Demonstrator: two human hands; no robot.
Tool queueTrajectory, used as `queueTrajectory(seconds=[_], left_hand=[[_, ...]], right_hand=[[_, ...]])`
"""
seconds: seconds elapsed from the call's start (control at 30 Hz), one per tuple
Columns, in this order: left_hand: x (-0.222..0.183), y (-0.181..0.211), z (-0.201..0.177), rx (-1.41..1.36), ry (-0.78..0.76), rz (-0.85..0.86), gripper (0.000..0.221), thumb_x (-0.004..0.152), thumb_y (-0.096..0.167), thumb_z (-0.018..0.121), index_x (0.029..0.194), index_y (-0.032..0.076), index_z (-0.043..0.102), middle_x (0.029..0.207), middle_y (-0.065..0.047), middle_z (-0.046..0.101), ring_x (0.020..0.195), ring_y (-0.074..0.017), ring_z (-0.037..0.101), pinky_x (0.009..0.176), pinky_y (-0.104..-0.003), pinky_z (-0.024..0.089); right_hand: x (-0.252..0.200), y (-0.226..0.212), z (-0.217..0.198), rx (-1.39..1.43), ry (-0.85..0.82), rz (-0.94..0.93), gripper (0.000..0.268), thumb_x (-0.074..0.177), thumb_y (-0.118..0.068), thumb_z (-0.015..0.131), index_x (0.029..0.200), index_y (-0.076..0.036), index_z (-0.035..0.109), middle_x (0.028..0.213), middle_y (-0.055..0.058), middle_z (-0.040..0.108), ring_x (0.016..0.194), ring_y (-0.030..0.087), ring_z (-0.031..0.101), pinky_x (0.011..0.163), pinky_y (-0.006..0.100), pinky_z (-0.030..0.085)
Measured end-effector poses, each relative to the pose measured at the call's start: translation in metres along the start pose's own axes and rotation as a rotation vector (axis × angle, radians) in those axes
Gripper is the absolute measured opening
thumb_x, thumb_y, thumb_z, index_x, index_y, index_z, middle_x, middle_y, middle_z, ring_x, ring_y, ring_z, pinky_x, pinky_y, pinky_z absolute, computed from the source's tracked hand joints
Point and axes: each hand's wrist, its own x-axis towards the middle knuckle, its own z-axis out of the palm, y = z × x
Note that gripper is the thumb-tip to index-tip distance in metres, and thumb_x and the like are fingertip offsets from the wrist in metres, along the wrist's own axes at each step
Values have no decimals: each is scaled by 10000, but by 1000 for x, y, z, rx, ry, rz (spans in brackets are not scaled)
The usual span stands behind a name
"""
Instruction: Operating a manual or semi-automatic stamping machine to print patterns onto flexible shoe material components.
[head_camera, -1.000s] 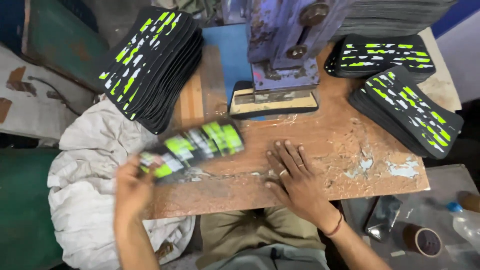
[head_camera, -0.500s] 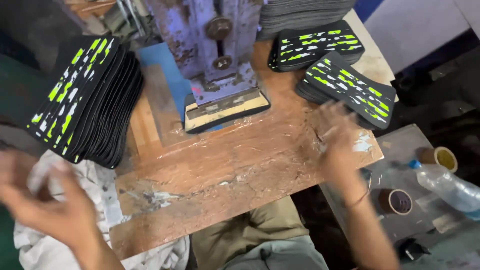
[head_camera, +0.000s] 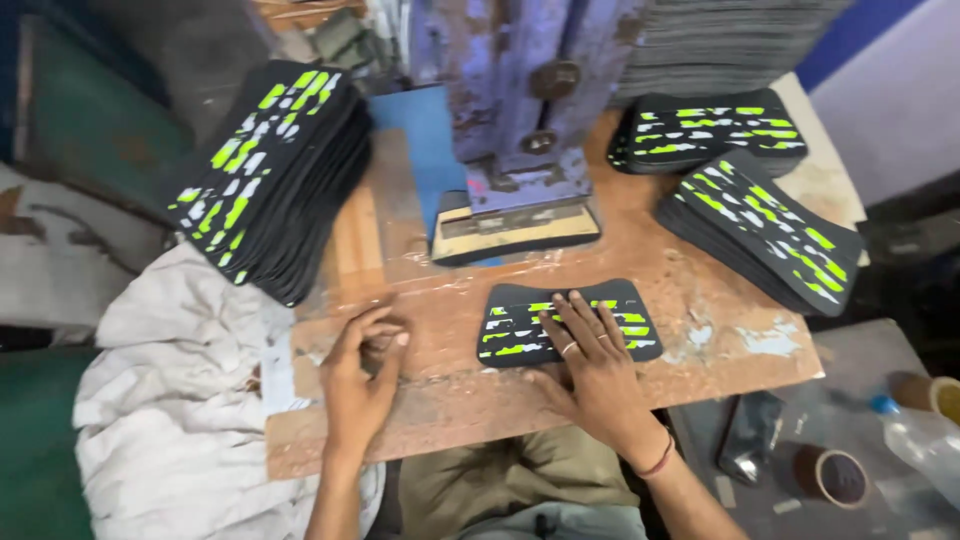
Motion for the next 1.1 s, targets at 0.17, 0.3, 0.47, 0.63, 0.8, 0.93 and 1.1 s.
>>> queueTrajectory(seconds=[0.17, 0.3, 0.47, 0.63, 0.8, 0.93, 1.1], left_hand=[[4, -11, 1, -19, -17, 4, 370, 893, 101, 765, 1244, 48, 661, 980, -30, 772, 814, -91, 690, 708, -235, 520], [20, -6, 0, -69, -52, -81, 504, 916, 126, 741, 1383, 54, 565, 1008, -43, 774, 795, -92, 676, 687, -245, 535], [83, 6, 25, -98, -267, -299, 748, 859, 237, 792, 1493, 76, 428, 899, -100, 734, 706, -109, 708, 594, -278, 589], [111, -37, 66, 44, -345, 166, 354, 919, 220, 838, 1115, 35, 610, 790, -86, 754, 650, -156, 744, 676, -302, 559], [107, -15, 76, -374, -455, -265, 497, 874, 46, 669, 1326, 14, 465, 767, -68, 698, 589, -140, 692, 477, -288, 552], [50, -3, -1, -167, -423, -163, 687, 798, 38, 668, 1459, 90, 489, 1048, -72, 694, 724, -128, 685, 609, -308, 585], [-17, -76, -118, -207, -562, -633, 403, 862, 168, 719, 1245, 46, 682, 940, -48, 771, 768, -124, 700, 656, -291, 601]], right_hand=[[11, 1, 12, 45, 20, 24, 558, 889, -372, 731, 1305, -10, 642, 1468, 195, 548, 1438, 379, 432, 1202, 558, 285], [0, -2, 13, 31, -5, 21, 525, 913, -341, 710, 1307, -2, 641, 1474, 204, 542, 1444, 383, 430, 1202, 549, 291], [8, 1, 15, 24, 28, -2, 525, 921, -339, 708, 1315, -3, 623, 1487, 203, 528, 1453, 383, 425, 1212, 548, 289], [9, 0, 12, 13, 10, 1, 559, 925, -331, 704, 1385, -37, 585, 1513, 191, 517, 1467, 370, 419, 1223, 541, 278], [-6, -28, 12, -46, -30, -8, 653, 923, -429, 648, 1466, -87, 526, 1560, 203, 435, 1500, 400, 329, 1229, 590, 202], [-34, -39, 11, -126, -54, -61, 787, 901, -611, 567, 1515, -132, 458, 1594, 237, 322, 1497, 461, 211, 1176, 680, 104], [2, -21, 17, -90, -111, -138, 816, 923, -630, 570, 1546, -122, 434, 1630, 229, 286, 1525, 464, 205, 1196, 703, 114]])
